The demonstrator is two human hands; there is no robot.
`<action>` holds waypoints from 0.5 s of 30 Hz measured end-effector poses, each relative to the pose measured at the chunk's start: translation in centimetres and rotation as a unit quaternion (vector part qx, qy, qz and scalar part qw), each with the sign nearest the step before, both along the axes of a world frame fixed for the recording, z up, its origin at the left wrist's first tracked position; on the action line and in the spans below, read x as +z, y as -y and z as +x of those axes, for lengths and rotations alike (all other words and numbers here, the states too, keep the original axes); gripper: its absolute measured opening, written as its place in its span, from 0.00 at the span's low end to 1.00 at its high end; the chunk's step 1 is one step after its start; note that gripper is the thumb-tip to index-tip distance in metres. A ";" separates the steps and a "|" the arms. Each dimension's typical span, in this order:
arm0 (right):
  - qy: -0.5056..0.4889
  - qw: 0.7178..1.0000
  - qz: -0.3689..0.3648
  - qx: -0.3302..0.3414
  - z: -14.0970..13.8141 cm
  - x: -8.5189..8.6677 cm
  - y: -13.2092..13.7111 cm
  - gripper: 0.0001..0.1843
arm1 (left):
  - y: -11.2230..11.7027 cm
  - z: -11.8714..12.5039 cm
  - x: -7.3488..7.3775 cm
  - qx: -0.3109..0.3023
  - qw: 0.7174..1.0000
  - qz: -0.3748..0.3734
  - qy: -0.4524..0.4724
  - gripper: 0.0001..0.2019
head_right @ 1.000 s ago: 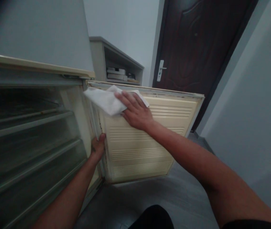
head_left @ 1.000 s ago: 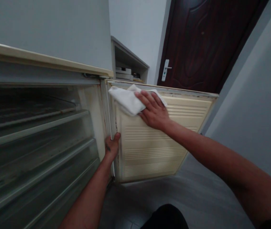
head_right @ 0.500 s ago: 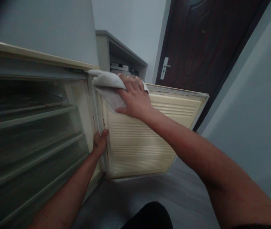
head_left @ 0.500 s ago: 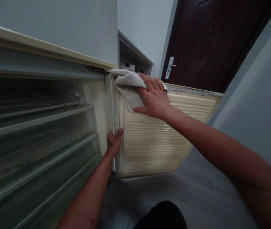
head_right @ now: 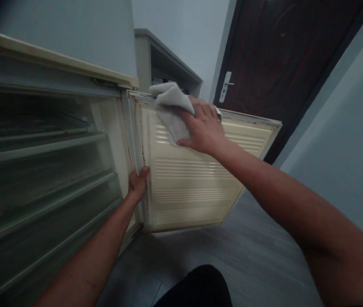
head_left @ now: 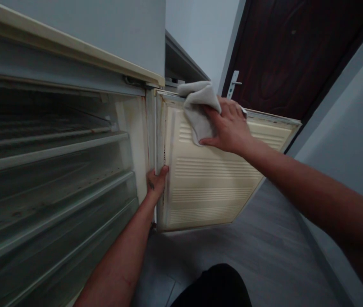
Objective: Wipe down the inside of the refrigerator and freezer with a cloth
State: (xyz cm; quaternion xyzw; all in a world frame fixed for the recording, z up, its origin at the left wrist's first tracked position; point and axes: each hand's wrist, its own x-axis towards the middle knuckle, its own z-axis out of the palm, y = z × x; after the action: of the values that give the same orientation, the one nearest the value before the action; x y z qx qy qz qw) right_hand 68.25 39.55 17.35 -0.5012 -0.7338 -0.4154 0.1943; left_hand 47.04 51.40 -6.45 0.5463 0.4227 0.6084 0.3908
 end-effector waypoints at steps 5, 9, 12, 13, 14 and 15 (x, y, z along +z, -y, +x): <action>-0.019 0.998 0.040 0.040 -5.3 -3.6 -1.7 0.31 | 0.4 -0.2 0.4 0.000 1.000 0.003 -0.006 0.37; -0.021 0.998 0.039 0.035 -2.6 -6.9 -0.5 0.28 | 0.2 -0.3 0.3 0.004 1.000 0.000 -0.011 0.37; -0.054 0.996 0.068 -0.017 3.6 -8.8 1.7 0.33 | -0.1 -0.4 0.0 0.013 1.000 -0.002 -0.015 0.37; -0.077 0.992 0.088 -0.046 6.2 -9.4 2.6 0.35 | -0.2 -0.4 -0.1 0.015 1.000 0.000 -0.016 0.36; -0.105 0.985 0.113 -0.079 8.9 -10.0 3.5 0.37 | -0.2 -0.4 -0.1 0.017 1.000 0.001 -0.017 0.37; -0.138 0.973 0.144 -0.116 11.6 -10.7 4.3 0.38 | -0.2 -0.3 -0.1 0.019 1.000 0.002 -0.018 0.37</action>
State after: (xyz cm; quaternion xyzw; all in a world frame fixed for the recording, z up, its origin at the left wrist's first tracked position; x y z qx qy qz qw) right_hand 79.86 35.27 6.68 -0.6019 -0.5693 -0.4635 0.3144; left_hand 46.70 51.58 -6.59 0.5496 0.4389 0.6066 0.3707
